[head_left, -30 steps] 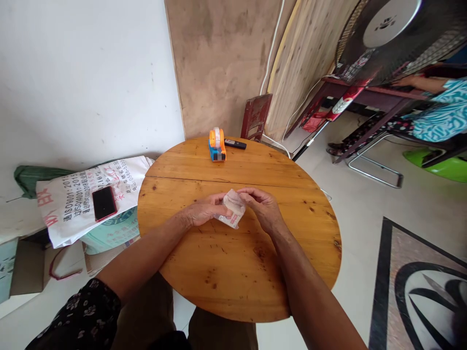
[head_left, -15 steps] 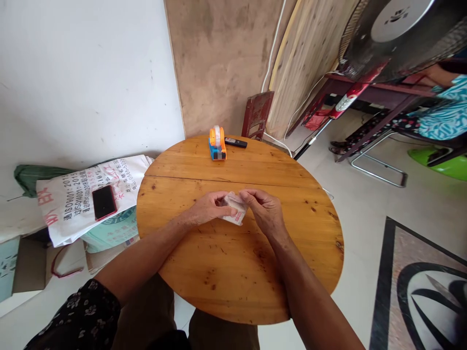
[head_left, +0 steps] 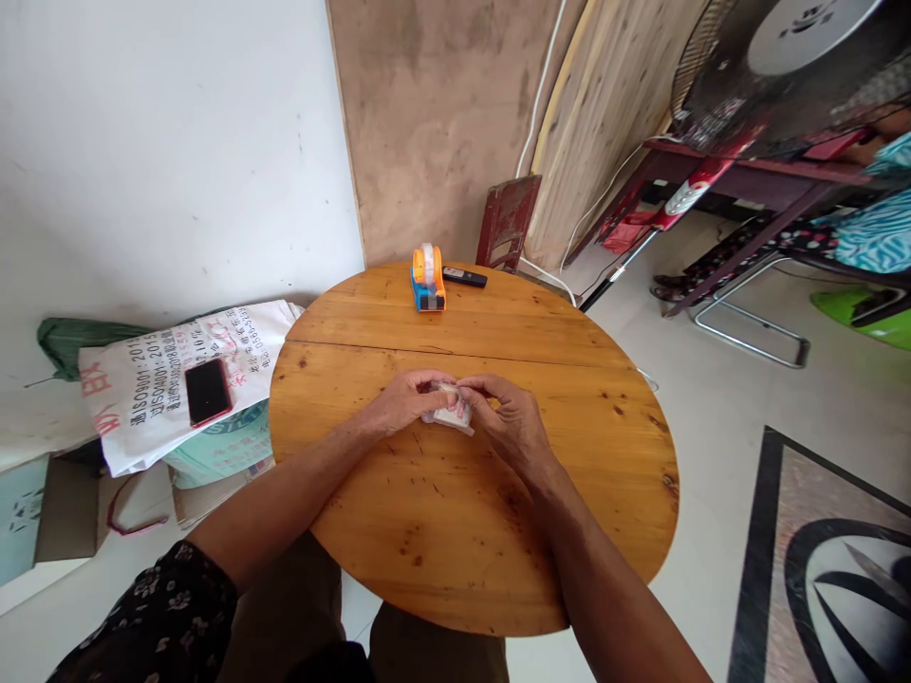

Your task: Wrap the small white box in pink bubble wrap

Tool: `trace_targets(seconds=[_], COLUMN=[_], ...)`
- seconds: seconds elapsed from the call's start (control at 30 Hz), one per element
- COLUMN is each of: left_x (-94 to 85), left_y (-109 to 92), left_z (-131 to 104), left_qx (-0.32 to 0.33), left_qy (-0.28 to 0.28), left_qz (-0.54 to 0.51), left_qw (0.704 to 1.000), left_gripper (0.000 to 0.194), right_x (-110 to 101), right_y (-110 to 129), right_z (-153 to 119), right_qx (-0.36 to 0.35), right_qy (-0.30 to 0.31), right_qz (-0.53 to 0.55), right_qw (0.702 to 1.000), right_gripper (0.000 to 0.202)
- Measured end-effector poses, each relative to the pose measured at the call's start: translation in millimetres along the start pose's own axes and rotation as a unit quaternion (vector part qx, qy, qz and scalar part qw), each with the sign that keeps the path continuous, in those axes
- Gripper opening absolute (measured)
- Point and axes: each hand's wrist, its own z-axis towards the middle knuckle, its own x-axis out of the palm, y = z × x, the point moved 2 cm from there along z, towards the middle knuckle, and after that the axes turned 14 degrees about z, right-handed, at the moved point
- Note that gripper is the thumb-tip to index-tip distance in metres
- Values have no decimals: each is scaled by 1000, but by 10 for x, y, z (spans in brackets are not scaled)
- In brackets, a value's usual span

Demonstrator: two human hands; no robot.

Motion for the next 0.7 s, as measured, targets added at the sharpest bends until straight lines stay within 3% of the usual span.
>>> trace_targets(seconds=[0.2, 0.5, 0.7], left_x=[-42, -50, -66], left_y=[46, 48, 36], left_z=[28, 49, 69], left_qx=[-35, -48, -45], left_qy=[-6, -31, -35], left_qz=[-65, -62, -113], left_qw=[997, 996, 992], left_gripper=[34, 28, 24], right_x=[31, 31, 50], right_y=[40, 15, 17], right_z=[-17, -8, -26], right_qx=[-39, -50, -92], right_qy=[16, 25, 50], right_qz=[-36, -27, -115], right_qw=[998, 998, 988], right_gripper=[19, 21, 25])
